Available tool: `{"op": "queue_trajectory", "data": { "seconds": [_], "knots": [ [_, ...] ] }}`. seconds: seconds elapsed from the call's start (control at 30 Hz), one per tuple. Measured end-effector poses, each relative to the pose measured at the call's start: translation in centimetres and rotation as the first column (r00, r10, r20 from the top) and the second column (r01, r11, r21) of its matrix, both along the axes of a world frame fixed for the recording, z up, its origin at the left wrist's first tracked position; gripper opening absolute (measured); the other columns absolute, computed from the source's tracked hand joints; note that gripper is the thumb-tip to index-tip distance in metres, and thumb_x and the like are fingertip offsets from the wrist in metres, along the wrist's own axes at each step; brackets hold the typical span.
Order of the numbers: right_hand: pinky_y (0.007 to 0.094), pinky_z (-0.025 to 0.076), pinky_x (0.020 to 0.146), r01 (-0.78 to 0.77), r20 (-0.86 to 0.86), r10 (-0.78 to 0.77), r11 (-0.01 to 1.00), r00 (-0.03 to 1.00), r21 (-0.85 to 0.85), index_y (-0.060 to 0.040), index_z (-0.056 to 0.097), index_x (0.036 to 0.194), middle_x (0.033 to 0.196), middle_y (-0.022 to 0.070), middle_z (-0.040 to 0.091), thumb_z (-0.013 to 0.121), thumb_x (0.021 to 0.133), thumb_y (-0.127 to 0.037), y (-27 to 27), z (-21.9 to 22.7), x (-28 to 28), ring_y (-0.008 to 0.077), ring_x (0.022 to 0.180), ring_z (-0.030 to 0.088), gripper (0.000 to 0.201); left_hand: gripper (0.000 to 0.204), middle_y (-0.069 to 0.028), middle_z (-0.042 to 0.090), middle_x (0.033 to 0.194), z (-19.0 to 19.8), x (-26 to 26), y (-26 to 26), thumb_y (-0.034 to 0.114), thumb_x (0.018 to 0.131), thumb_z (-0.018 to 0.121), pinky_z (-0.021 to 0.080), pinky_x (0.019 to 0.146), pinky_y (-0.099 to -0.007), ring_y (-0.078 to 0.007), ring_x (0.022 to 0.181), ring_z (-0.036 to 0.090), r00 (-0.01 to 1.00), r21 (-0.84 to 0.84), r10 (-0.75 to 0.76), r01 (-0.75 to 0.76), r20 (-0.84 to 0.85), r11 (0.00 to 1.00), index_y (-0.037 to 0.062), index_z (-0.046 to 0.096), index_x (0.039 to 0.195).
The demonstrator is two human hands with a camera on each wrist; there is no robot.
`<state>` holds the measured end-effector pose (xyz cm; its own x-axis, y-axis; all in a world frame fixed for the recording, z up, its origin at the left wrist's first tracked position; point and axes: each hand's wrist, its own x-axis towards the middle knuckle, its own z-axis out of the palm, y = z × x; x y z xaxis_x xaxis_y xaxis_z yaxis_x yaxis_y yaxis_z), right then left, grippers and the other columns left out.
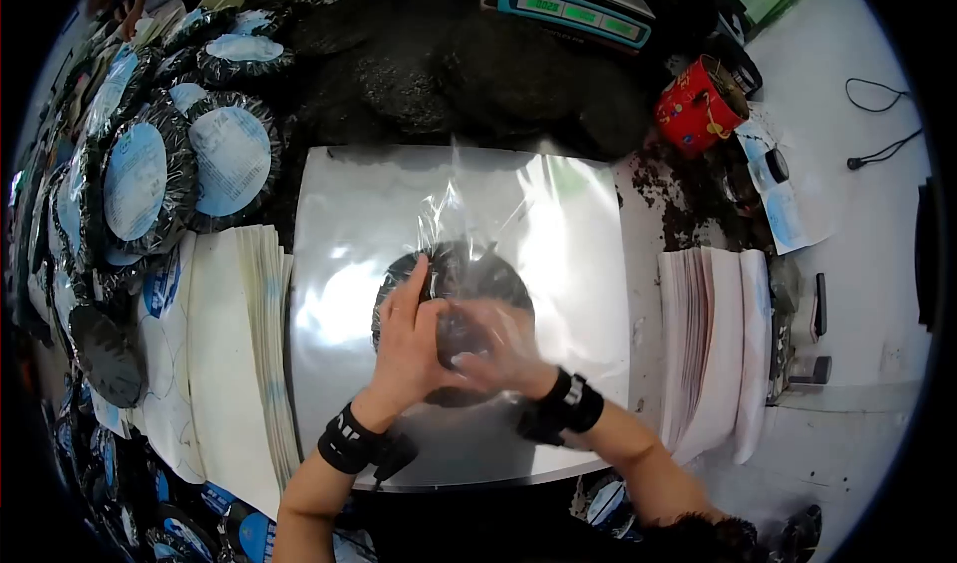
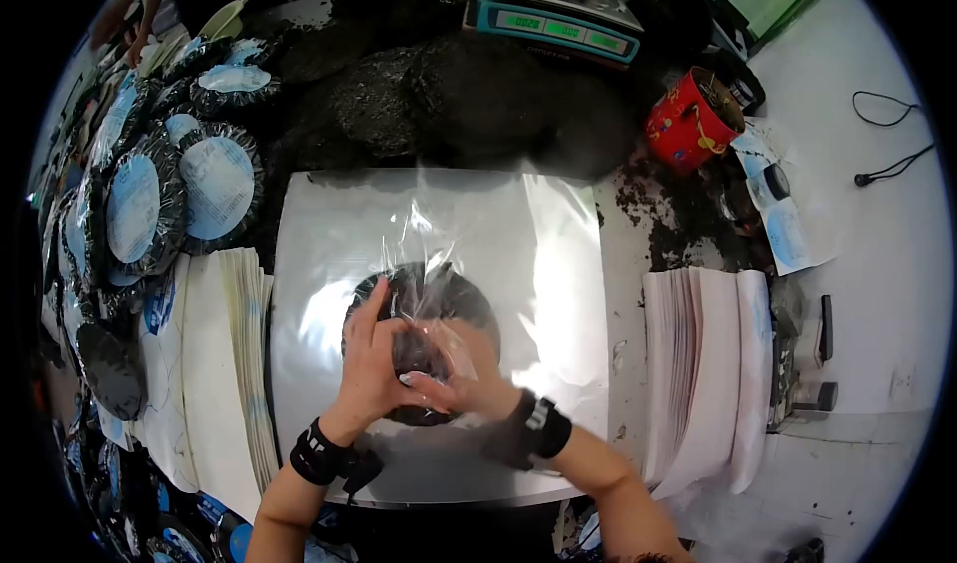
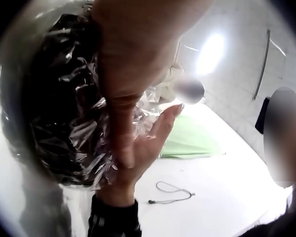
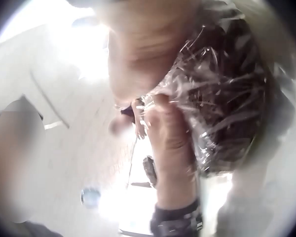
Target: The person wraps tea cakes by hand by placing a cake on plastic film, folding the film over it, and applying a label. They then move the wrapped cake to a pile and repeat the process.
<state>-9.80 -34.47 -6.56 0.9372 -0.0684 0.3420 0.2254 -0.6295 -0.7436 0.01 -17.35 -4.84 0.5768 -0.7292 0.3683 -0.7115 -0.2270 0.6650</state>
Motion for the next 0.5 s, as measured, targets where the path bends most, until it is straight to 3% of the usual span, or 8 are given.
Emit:
{"op": "queue_trajectory", "data": {
  "seconds": [0.07, 0.13, 0.2, 0.3, 0.33, 0.4, 0.47, 0.5],
  "knots": [
    [0.0443, 0.049, 0.086, 0.046, -0.225, -0.061, 0.996, 0.972, -0.073, 0.0017, 0.054, 0.137, 0.108, 0.0183, 0.063, 0.081, 0.08, -0.048, 0.2, -0.7, -1.9, 0.0374, 0.099, 0.061, 0.08, 0.085, -0.0114, 0.06, 0.111, -0.5, -0.1, -0.5, 0.037, 0.058, 0.094, 0.039, 0.102, -0.0464, -0.0309, 0.112, 0.055, 0.995, 0.04, -0.059, 0.063, -0.086, 0.997, 0.0056, 0.061, 0.13],
    [0.0444, 0.049, 0.084, 0.318, 0.121, -0.299, 0.926, 0.947, -0.203, -0.0002, 0.059, 0.13, 0.107, 0.0182, 0.063, 0.081, 0.08, -0.048, -0.7, 3.3, 0.7, 0.0375, 0.098, 0.061, 0.073, 0.084, -0.0122, 0.061, 0.117, 0.8, -0.6, -0.1, 0.036, 0.06, 0.094, 0.037, 0.108, -0.0471, -0.0318, 0.12, 0.055, 0.992, 0.297, -0.121, 0.127, -0.037, 0.947, 0.0053, 0.06, 0.131],
    [0.0453, 0.049, 0.083, 0.325, 0.272, -0.265, 0.923, 0.925, -0.205, -0.001, 0.062, 0.125, 0.105, 0.0178, 0.063, 0.081, 0.08, -0.049, -0.8, 4.7, 1.4, 0.0373, 0.096, 0.061, 0.068, 0.085, -0.0097, 0.062, 0.121, 1.2, -1.3, 0.1, 0.042, 0.061, 0.093, 0.033, 0.112, -0.0487, -0.0336, 0.126, 0.053, 0.998, 0.179, -0.063, 0.065, -0.015, 0.982, 0.0068, 0.061, 0.132],
    [0.0499, 0.048, 0.087, -0.043, 0.182, 0.063, 0.993, 0.981, -0.108, -0.0017, 0.064, 0.117, 0.102, 0.017, 0.062, 0.079, 0.08, -0.051, -1.8, 0.2, 0.7, 0.0378, 0.098, 0.062, 0.063, 0.077, -0.0075, 0.064, 0.119, 1.5, -1.4, -0.5, 0.047, 0.065, 0.091, 0.032, 0.112, -0.0507, -0.0348, 0.125, 0.054, 0.996, -0.127, 0.081, -0.086, -0.043, 0.988, 0.0093, 0.064, 0.127],
    [0.0501, 0.048, 0.087, -0.012, 0.101, 0.019, 0.998, 0.995, -0.064, -0.0022, 0.063, 0.119, 0.101, 0.0171, 0.062, 0.079, 0.081, -0.05, -2.0, -0.3, 0.2, 0.0383, 0.098, 0.062, 0.063, 0.072, -0.0083, 0.066, 0.118, 1.0, -1.7, -1.0, 0.047, 0.069, 0.089, 0.03, 0.115, -0.0515, -0.0351, 0.126, 0.053, 0.989, -0.187, 0.109, -0.127, -0.104, 0.974, 0.009, 0.065, 0.124],
    [0.0506, 0.048, 0.086, 0.061, -0.063, -0.06, 0.998, 0.996, 0.018, -0.0033, 0.061, 0.122, 0.1, 0.0172, 0.061, 0.077, 0.083, -0.049, -2.1, -0.8, -0.3, 0.0394, 0.097, 0.061, 0.062, 0.067, -0.0098, 0.068, 0.118, -0.3, -1.0, -0.5, 0.045, 0.071, 0.088, 0.028, 0.116, -0.0523, -0.0343, 0.127, 0.054, 0.999, 0.034, -0.03, 0.029, 0.03, 0.999, 0.0085, 0.066, 0.123],
    [0.0477, 0.048, 0.092, 0.116, 0.101, -0.1, 0.979, 0.99, -0.17, -0.0044, 0.062, 0.122, 0.108, 0.0184, 0.063, 0.073, 0.087, -0.038, -0.5, -1.1, -0.3, 0.0398, 0.106, 0.061, 0.05, 0.052, -0.0105, 0.069, 0.118, -1.0, -1.4, -0.7, 0.04, 0.082, 0.079, 0.026, 0.118, -0.0523, -0.0325, 0.126, 0.055, 0.989, 0.091, 0.017, -0.031, 0.148, 0.995, 0.0075, 0.068, 0.122],
    [0.0472, 0.048, 0.095, 0.225, 0.155, -0.21, 0.971, 0.965, -0.085, -0.0037, 0.062, 0.123, 0.112, 0.0185, 0.064, 0.072, 0.088, -0.035, 2.9, 1.6, 0.5, 0.0395, 0.11, 0.062, 0.048, 0.049, -0.0101, 0.069, 0.118, -1.8, -1.9, -1.0, 0.039, 0.085, 0.075, 0.026, 0.118, -0.0521, -0.0322, 0.125, 0.055, 0.977, 0.092, 0.047, -0.068, 0.208, 0.994, 0.0075, 0.069, 0.121]
  ]
}}
